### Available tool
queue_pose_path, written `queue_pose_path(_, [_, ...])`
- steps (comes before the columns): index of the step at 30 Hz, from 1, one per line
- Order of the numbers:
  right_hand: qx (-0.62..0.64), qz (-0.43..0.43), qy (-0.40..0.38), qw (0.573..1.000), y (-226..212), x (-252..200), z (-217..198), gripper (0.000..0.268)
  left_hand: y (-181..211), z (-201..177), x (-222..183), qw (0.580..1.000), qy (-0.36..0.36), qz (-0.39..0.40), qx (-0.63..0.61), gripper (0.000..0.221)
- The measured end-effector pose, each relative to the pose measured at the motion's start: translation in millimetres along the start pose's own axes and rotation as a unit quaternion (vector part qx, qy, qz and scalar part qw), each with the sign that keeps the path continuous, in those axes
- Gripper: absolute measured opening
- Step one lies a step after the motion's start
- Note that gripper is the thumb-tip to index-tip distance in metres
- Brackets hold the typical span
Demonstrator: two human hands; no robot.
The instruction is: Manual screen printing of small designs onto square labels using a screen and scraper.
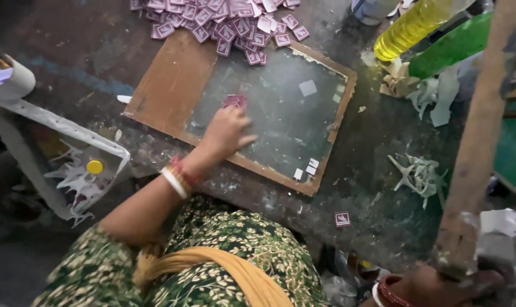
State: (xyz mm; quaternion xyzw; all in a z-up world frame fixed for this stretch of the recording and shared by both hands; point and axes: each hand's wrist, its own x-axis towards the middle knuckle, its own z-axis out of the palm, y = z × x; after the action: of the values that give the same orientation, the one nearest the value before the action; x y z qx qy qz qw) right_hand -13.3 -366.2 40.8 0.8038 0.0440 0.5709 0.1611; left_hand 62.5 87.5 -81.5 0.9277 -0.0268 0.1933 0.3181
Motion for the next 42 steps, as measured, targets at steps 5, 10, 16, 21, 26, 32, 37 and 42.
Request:
queue_pose_path(5, [-0.07,-0.047,0.009,0.996,-1.0,3.0,13.7,0.041,-13.1,1.3,-37.8,0.998,-0.016,0.051,0.016,0.016])
queue_pose_path(10, [0.141,0.092,0.008,0.986,5.1,-11.6,34.9,0.037,24.3,15.5,-43.5,0.997,-0.04,0.07,-0.021,0.012])
queue_pose_path(16, [0.307,0.234,0.001,0.922,20.8,-29.2,26.6,0.035,63.1,109.7,-31.8,0.984,-0.111,0.135,-0.027,0.021])
queue_pose_path(21, [0.268,0.14,0.074,0.95,16.7,-4.6,20.6,0.035,84.1,129.1,-10.3,0.976,-0.155,0.151,-0.018,0.013])
queue_pose_path(26, [0.217,0.08,0.048,0.972,19.3,3.0,19.8,0.027,94.4,109.3,-16.9,0.971,-0.131,0.192,-0.059,0.011])
queue_pose_path(32, [0.439,0.161,0.063,0.881,7.8,3.3,23.6,0.036,94.5,118.4,-21.5,0.97,-0.159,0.172,-0.066,0.014])
queue_pose_path(37, [0.447,0.28,-0.013,0.85,-46.9,1.6,5.9,0.03,131.4,48.6,-45.5,0.907,-0.3,0.131,-0.264,0.025])
queue_pose_path(42, [0.563,0.036,-0.264,0.783,-100.9,2.9,16.0,0.023,93.6,13.6,-65.2,0.826,-0.265,-0.177,-0.464,0.045])
